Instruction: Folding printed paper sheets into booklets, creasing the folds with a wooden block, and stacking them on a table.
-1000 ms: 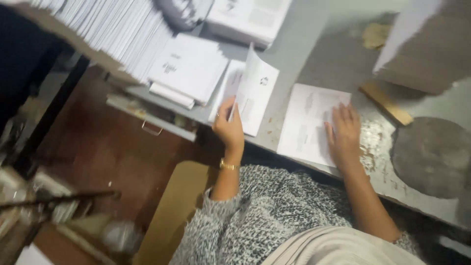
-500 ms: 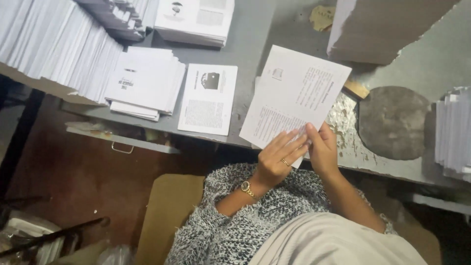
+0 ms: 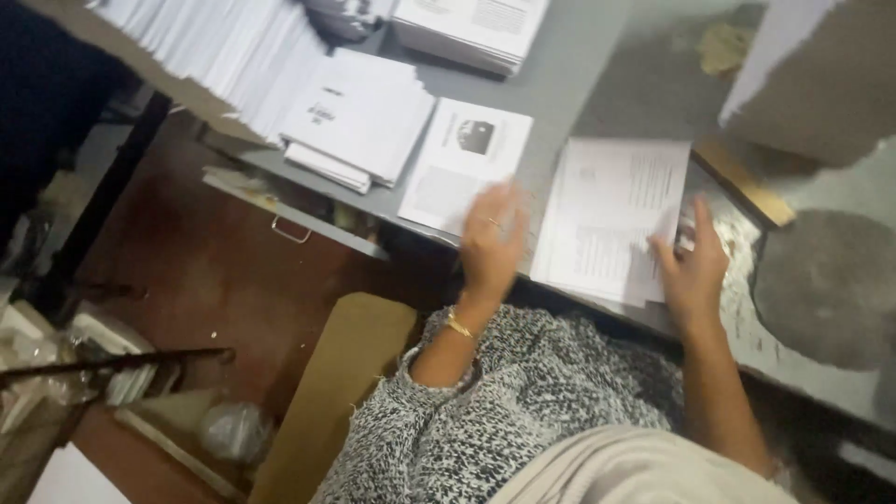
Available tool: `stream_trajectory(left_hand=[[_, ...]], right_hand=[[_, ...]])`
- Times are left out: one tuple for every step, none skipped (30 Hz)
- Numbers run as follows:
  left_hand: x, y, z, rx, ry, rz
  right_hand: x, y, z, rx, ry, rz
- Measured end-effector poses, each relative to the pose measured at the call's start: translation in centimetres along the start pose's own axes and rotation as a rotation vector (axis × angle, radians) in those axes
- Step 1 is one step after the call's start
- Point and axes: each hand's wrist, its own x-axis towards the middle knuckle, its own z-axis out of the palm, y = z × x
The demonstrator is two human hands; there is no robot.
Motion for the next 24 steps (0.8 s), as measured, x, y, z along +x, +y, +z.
stream_trajectory(left_hand=[[0.7,-1.9,-0.8,0.014,0.013,-0.006],[1.4,-3.8,-1.5,0.135,-0.141,-0.270],[1.8,-5.6,-2.2,0.249,-0.302,-0.537],[1.5,-7.4,-2.2,0.256,-0.294,-0.547],[0.9,-9.1,-2.3,0.385,-0.305,-0.632],[0.3,-10.7,-2.5,0.515,-0.315,-0.715],[-0.1,-11.2,-2.4,0.518,-0.323,-0.710],[-0.4,-11.7,-2.4,0.549,-0.324,-0.721],[-0.4,-12.2,-2.0,0.575,-0.318,-0.727],[0.2,-12.0,-2.0,0.573,-0.318,-0.718],[0.3,-11.6,-2.1,0.567,-0.310,-0.731],[0.5,-11.2,-2.3,0.561,-0.302,-0.745],[0.1,-10.9,-2.4,0.561,-0.300,-0.749],[-0.3,-10.6,-2.6,0.517,-0.215,-0.683],[0.0,-10.6,-2.4,0.467,-0.128,-0.603],[0.3,-10.1,-2.4,0.462,-0.125,-0.594],[0.3,-9.4,-2.3,0.306,0.004,-0.528],[0.3,-8.7,-2.1,0.148,0.130,-0.461],[1.2,-6.1,-2.4,0.138,0.115,-0.459],[2.0,-3.6,-2.7,0.059,0.167,-0.365],[3.1,-1.1,-2.8,-0.027,0.216,-0.269],[2.6,0.5,-2.5,-0.044,0.199,-0.264],[2.2,2.0,-2.2,-0.076,0.199,-0.121],[1.8,3.5,-1.9,-0.108,0.202,0.021]], right_hand=[[-0.2,-0.7,-0.2,0.006,-0.012,-0.015],[-0.2,-1.2,-0.3,-0.125,-0.038,-0.050],[-0.7,-1.6,-0.6,-0.258,-0.061,-0.080],[0.0,-2.9,-0.4,-0.254,-0.072,-0.088],[0.0,-4.2,-0.2,-0.267,-0.131,-0.095],[0.0,-5.5,-0.1,-0.278,-0.190,-0.102],[-0.9,-3.9,1.4,-0.276,-0.190,-0.093],[-1.9,-2.2,2.8,-0.458,-0.220,-0.163],[-2.5,-0.6,4.3,-0.643,-0.243,-0.238],[-2.4,-0.1,4.6,-0.642,-0.235,-0.233],[-2.4,0.5,4.7,-0.611,-0.235,-0.238],[-2.5,1.1,4.7,-0.580,-0.235,-0.243],[-2.6,1.2,4.7,-0.581,-0.238,-0.246],[-2.8,1.3,4.6,-0.569,-0.227,-0.266],[-2.5,1.3,4.8,-0.557,-0.201,-0.282],[-2.3,1.6,5.1,-0.557,-0.189,-0.281],[-2.5,1.9,5.2,-0.566,-0.160,-0.302],[-2.7,2.4,5.2,-0.575,-0.131,-0.322],[-2.8,2.8,5.4,-0.584,-0.128,-0.306],[-2.9,3.4,5.6,-0.510,-0.111,-0.348],[-2.9,4.0,5.7,-0.440,-0.086,-0.385],[-3.1,2.5,4.8,-0.452,-0.076,-0.366],[-3.0,1.1,4.0,-0.110,-0.148,-0.199],[-2.8,-0.4,3.2,0.236,-0.210,-0.034]])
